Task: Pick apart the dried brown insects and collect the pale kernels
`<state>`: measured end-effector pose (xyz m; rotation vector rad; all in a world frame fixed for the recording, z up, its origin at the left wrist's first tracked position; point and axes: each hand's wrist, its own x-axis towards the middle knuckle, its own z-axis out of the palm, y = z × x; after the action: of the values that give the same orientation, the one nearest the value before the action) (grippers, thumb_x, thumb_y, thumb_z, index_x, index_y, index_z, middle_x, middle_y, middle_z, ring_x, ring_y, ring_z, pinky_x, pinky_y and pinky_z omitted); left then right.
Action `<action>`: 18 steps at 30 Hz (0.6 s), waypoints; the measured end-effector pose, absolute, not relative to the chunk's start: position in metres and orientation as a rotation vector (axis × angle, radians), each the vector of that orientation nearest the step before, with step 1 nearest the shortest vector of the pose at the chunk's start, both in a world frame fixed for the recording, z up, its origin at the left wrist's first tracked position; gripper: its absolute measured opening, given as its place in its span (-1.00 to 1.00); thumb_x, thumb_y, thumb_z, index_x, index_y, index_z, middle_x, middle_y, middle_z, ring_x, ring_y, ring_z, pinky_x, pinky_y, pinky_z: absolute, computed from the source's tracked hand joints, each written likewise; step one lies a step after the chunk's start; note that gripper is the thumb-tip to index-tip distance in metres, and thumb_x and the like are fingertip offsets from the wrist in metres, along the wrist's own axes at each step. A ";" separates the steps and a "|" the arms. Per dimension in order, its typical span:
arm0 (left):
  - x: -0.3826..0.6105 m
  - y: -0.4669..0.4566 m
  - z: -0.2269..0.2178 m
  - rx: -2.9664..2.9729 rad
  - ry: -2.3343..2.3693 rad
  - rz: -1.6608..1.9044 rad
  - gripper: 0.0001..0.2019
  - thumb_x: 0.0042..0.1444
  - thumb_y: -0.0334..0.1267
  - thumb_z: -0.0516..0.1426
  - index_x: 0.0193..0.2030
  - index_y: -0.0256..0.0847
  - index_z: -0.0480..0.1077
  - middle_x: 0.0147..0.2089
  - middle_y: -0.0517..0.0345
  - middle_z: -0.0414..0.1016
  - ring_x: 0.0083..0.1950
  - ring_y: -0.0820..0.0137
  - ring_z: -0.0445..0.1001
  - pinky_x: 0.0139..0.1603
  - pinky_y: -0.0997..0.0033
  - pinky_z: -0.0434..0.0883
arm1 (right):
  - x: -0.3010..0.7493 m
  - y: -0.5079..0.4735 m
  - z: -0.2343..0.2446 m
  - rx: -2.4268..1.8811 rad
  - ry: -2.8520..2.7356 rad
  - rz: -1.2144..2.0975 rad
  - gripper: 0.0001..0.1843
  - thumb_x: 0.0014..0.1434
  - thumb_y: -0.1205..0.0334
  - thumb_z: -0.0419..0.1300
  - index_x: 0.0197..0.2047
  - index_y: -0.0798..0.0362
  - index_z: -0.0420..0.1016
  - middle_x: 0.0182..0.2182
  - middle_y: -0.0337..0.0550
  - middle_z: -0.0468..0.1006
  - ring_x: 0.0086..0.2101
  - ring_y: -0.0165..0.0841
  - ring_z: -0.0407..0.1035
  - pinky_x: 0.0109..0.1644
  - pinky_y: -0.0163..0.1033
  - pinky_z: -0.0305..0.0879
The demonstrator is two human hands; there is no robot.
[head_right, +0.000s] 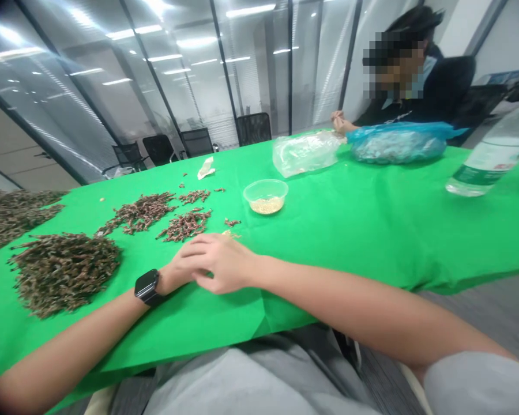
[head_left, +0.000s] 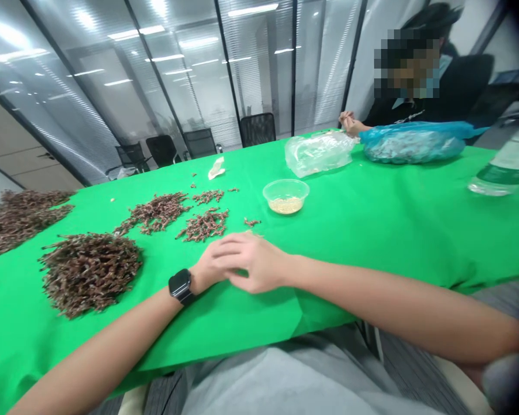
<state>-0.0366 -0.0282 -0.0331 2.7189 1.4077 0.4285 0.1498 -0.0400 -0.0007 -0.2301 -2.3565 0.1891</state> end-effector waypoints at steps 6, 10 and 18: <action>-0.062 -0.061 -0.043 2.876 1.523 0.368 -0.14 -0.30 -0.22 0.13 0.22 0.67 0.32 -0.23 0.24 0.46 0.34 0.05 0.23 0.39 -0.24 0.12 | 0.144 -0.052 -0.002 -0.242 -2.583 -0.111 -0.44 0.38 0.22 0.01 0.43 -0.09 0.25 0.35 -0.17 0.34 0.28 -0.16 0.12 0.40 0.19 -0.08; -0.054 -0.070 -0.044 2.868 1.605 0.474 -0.08 -0.22 -0.12 0.06 0.39 0.62 0.09 -0.02 0.36 0.51 0.37 -0.03 0.18 0.36 -0.37 0.12 | 0.141 -0.055 -0.002 -0.309 -2.643 -0.216 -0.42 0.41 0.22 -0.01 0.46 -0.14 0.17 0.42 -0.17 0.23 0.32 -0.14 0.04 0.38 0.20 -0.06; -0.037 -0.067 -0.039 2.852 1.558 0.526 -0.10 -0.13 -0.08 0.11 0.42 0.62 0.03 0.11 0.39 0.47 0.33 -0.07 0.27 0.28 -0.45 0.22 | 0.138 -0.059 0.000 -0.361 -2.662 -0.251 -0.41 0.42 0.24 -0.05 0.48 -0.13 0.13 0.41 -0.16 0.23 0.32 -0.15 0.01 0.37 0.17 0.00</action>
<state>-0.0369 -0.0674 -0.0387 2.8520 1.5580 0.5257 0.1375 -0.0586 0.0000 -0.3614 -2.6620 -0.2507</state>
